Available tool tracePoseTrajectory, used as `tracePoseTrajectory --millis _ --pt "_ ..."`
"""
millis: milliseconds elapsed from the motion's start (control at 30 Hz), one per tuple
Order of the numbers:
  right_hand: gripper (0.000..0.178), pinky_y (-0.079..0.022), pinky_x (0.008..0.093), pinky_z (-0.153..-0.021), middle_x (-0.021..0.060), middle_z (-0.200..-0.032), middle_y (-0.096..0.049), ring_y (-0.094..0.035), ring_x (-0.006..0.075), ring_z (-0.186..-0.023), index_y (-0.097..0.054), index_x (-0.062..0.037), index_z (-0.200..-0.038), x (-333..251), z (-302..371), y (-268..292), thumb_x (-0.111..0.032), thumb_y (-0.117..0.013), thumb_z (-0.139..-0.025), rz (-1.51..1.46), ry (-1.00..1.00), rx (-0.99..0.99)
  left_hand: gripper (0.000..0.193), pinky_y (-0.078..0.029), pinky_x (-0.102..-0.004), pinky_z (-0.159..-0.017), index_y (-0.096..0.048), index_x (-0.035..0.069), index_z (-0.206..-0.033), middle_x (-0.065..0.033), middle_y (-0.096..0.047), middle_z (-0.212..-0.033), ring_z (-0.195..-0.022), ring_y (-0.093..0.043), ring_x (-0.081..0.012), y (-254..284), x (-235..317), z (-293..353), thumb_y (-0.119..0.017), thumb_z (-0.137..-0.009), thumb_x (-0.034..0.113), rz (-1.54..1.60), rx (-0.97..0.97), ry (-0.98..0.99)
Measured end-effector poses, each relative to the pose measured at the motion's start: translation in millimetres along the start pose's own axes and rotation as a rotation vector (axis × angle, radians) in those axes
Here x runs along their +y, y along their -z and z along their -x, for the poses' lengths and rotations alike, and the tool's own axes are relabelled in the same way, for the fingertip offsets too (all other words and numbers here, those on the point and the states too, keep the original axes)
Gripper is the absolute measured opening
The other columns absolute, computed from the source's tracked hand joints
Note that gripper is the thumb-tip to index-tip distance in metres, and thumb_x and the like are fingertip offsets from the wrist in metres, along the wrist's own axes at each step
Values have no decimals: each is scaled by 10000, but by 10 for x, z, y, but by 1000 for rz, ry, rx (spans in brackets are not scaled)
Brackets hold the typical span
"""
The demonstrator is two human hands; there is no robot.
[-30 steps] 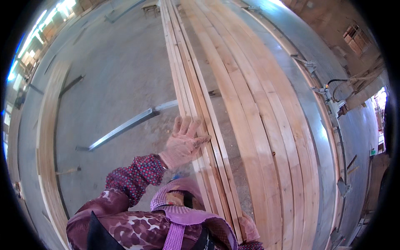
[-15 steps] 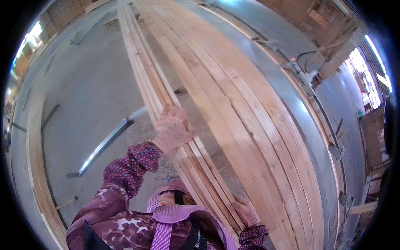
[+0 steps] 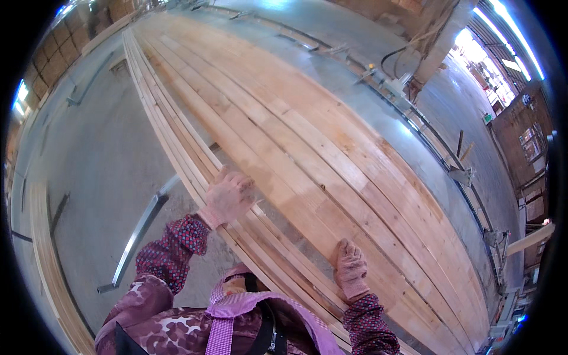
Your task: The person picks up long wooden planks from a pile and places them onto a metal rack. They handle the planks one at a time, aligning them with the existing stack on the rack.
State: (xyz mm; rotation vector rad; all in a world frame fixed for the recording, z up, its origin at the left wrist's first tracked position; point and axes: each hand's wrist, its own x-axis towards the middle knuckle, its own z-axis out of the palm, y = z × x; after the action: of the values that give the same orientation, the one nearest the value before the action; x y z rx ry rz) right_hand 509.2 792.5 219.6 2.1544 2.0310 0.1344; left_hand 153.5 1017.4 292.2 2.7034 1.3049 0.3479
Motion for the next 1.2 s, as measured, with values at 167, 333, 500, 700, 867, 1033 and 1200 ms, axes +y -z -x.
tracePoseTrajectory --millis 167,333,500,700,867,1033,1200 --pt "570 -490 364 -976 141 -1192 -668 -627 253 -1099 -584 -37 -1335 208 42 719 -127 -696 -784 -824 56 -543 659 -233 -491 -1217 -578 84 -1354 -169 -464 -1476 -1425 -351 -379 135 395 -150 -656 -838 487 6 72 -68" --pt "555 -499 272 -922 79 -1167 -717 -623 111 -1028 -613 -53 -1352 452 -113 949 -260 -764 -860 -1378 -20 -969 478 -493 -526 -938 -728 125 -1102 -127 -691 -1153 -1119 -637 -328 59 821 -394 -548 -906 522 -86 -417 -123" --pt "756 -518 360 -938 136 -1285 -638 -635 228 -1104 -500 -17 -1435 290 -284 947 -309 -795 -803 -726 -224 -388 561 -557 -542 -663 -780 116 -853 -115 -740 -798 -795 -730 -338 -21 765 -279 -461 -936 570 -101 -521 -64" --pt "853 -524 468 -884 243 -1300 -546 -593 402 -1130 -440 -26 -1399 283 -481 -368 -441 -781 -737 244 -111 109 597 -556 -527 -750 -783 111 -890 -107 -744 -813 -869 -725 -354 16 832 -357 -453 -937 607 -96 -541 -68" --pt "896 -505 449 -950 238 -1389 -507 -570 384 -1203 -397 -16 -1451 559 -667 155 -430 -780 -755 -361 -63 -534 700 -359 -539 -1132 -567 120 -1359 -175 -353 -1559 -1362 -448 -402 -126 671 -207 -635 -836 581 31 20 -155" --pt "667 -543 419 -925 152 -1214 -696 -671 360 -1087 -511 -184 -1440 359 47 116 -308 -790 -846 -1499 -128 -948 637 -339 -579 -1034 -685 130 -1156 -128 -639 -1244 -1131 -597 -320 -421 635 -269 -434 -905 659 -126 109 -259" --pt "654 -535 412 -935 188 -1216 -669 -676 341 -1042 -529 -73 -1387 182 -16 292 -316 -775 -832 -1214 84 -571 675 -483 -465 -832 -763 97 -806 -128 -727 -777 -796 -699 -333 -2 776 -276 -419 -928 665 -116 -378 -138"
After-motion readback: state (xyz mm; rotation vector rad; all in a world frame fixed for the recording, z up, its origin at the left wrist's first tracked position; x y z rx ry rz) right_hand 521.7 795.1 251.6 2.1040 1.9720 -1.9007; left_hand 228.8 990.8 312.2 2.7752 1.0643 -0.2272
